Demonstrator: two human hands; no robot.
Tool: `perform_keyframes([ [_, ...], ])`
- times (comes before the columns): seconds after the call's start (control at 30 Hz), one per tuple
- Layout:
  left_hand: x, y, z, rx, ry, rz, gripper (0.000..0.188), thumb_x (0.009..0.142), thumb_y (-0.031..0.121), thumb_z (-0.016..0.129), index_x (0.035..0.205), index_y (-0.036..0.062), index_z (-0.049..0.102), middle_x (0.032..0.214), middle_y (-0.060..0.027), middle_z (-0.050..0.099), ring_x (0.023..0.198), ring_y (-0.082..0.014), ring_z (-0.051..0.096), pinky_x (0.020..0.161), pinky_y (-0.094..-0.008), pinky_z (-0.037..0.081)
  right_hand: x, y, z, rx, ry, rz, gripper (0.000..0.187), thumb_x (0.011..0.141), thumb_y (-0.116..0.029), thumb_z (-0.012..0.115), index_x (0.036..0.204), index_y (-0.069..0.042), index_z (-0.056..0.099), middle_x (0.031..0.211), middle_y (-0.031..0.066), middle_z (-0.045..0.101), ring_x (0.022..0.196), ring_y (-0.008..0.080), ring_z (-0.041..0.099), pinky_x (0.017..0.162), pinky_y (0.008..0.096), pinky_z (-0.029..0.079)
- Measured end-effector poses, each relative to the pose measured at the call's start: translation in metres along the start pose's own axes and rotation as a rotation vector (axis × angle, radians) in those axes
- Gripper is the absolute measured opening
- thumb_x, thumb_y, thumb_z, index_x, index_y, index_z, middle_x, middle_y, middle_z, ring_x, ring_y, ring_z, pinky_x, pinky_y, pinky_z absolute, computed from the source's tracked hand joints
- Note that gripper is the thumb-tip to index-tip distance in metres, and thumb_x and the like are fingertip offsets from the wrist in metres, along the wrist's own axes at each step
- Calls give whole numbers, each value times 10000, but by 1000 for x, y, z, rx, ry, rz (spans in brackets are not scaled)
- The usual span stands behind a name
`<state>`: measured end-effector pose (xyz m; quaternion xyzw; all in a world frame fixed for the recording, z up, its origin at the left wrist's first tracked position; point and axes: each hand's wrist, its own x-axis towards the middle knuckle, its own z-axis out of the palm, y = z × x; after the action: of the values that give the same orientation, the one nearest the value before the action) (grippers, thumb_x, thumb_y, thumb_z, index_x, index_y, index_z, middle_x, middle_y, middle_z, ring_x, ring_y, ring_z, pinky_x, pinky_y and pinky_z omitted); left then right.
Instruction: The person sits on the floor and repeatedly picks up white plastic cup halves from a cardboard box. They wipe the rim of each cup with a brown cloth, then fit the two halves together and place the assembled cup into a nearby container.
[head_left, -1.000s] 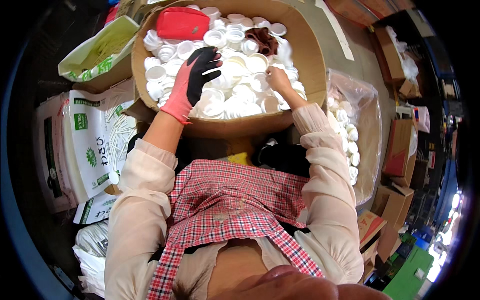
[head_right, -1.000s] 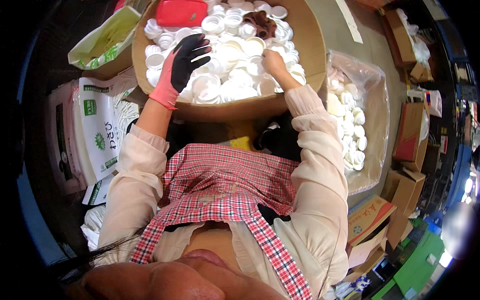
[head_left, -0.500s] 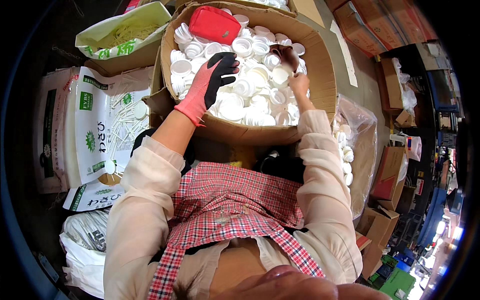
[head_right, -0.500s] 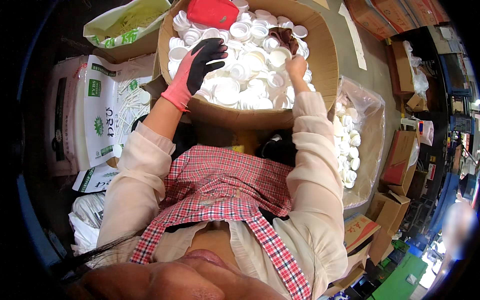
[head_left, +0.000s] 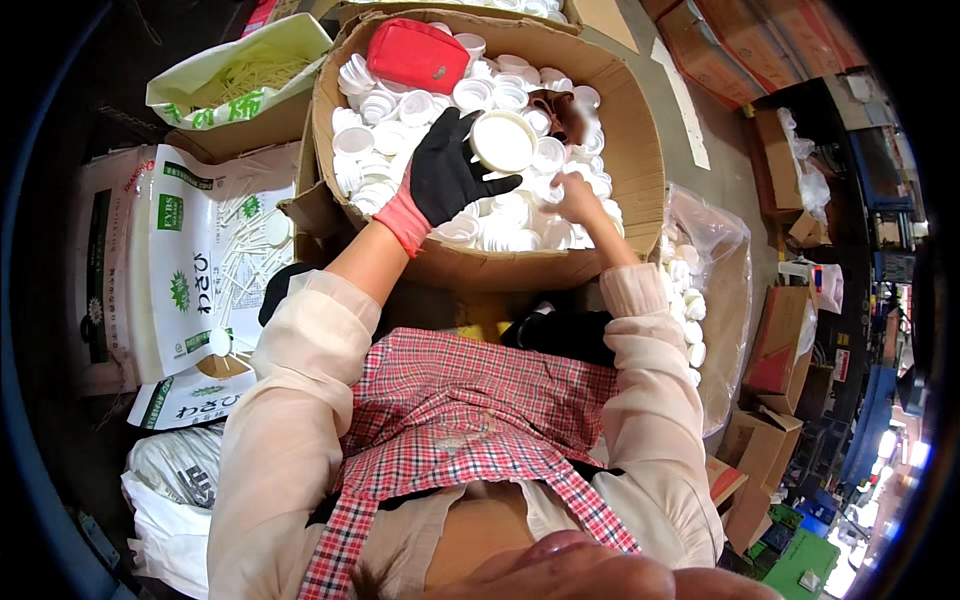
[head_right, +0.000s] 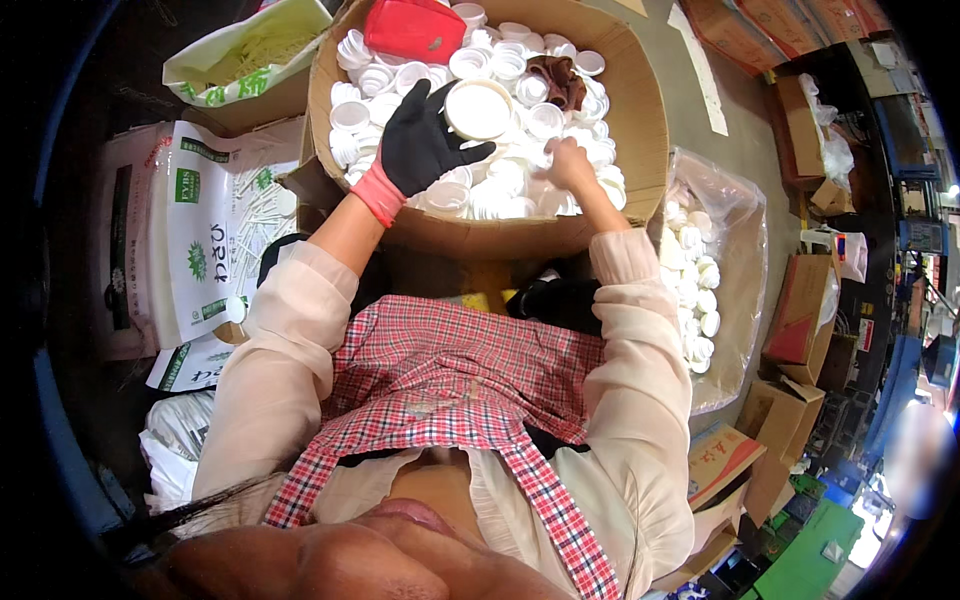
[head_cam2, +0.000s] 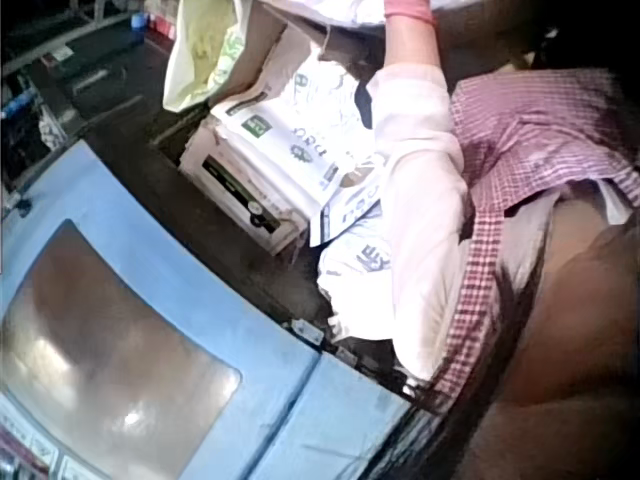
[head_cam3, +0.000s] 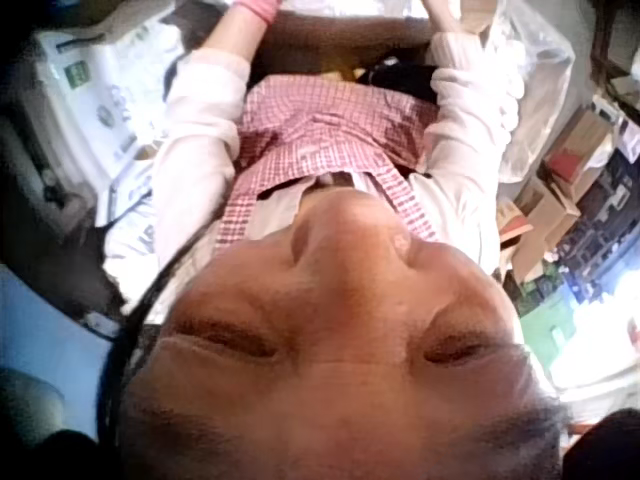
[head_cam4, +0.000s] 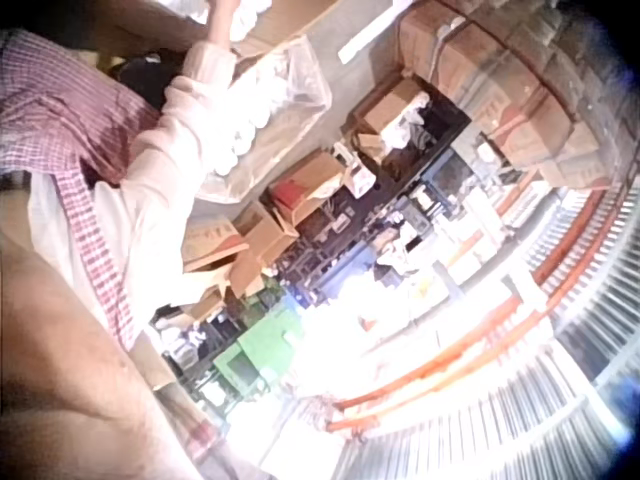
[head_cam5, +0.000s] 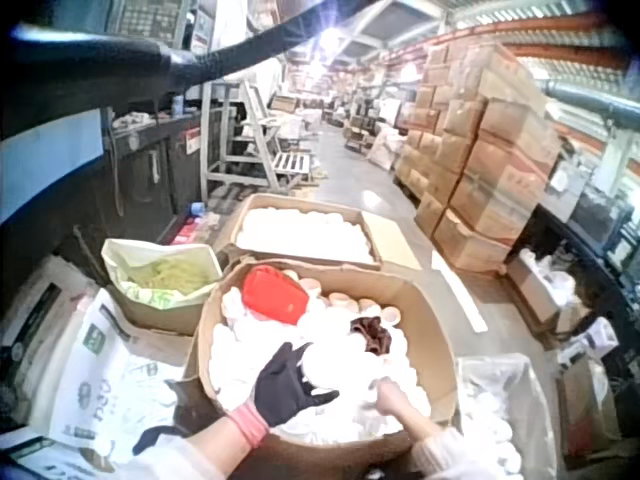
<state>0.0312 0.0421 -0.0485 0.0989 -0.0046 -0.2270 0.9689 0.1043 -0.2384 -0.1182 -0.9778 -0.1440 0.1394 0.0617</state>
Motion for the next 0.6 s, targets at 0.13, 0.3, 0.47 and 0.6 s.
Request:
perform_keyframes([
  [0.13, 11, 1, -23, -83, -96, 37, 405, 973, 350, 458, 1283, 91, 480, 1269, -139, 542, 1210, -308, 496, 962, -619, 416, -1, 7, 16, 101, 173, -265, 187, 719, -126, 725, 839, -27, 621, 957, 172, 599, 892, 377, 571, 784, 458, 476],
  [0.3, 10, 2, -15, -25, -41, 64, 418, 969, 341, 461, 1283, 67, 499, 1288, -142, 553, 1208, -323, 503, 997, -587, 387, -44, -19, -82, 934, 368, -281, 347, 864, -82, 635, 1202, -75, 558, 1021, 86, 634, 939, 199, 605, 816, 342, 488],
  [0.47, 6, -7, 2, 52, -205, 51, 396, 981, 284, 446, 1301, 54, 484, 1325, -147, 522, 1241, -336, 473, 1010, -577, 399, -79, -30, -106, 1814, -34, -650, 334, 914, -42, 560, 1242, -84, 514, 1044, 69, 614, 957, 143, 580, 805, 278, 475],
  [0.6, -6, -22, 38, 217, -32, -12, 425, 962, 249, 517, 1321, 30, 454, 1305, -149, 523, 1200, -294, 514, 966, -537, 470, -74, -66, -99, 1772, 41, -332, 304, 964, -184, 556, 1253, -97, 523, 1115, 57, 598, 997, 142, 568, 842, 285, 491],
])
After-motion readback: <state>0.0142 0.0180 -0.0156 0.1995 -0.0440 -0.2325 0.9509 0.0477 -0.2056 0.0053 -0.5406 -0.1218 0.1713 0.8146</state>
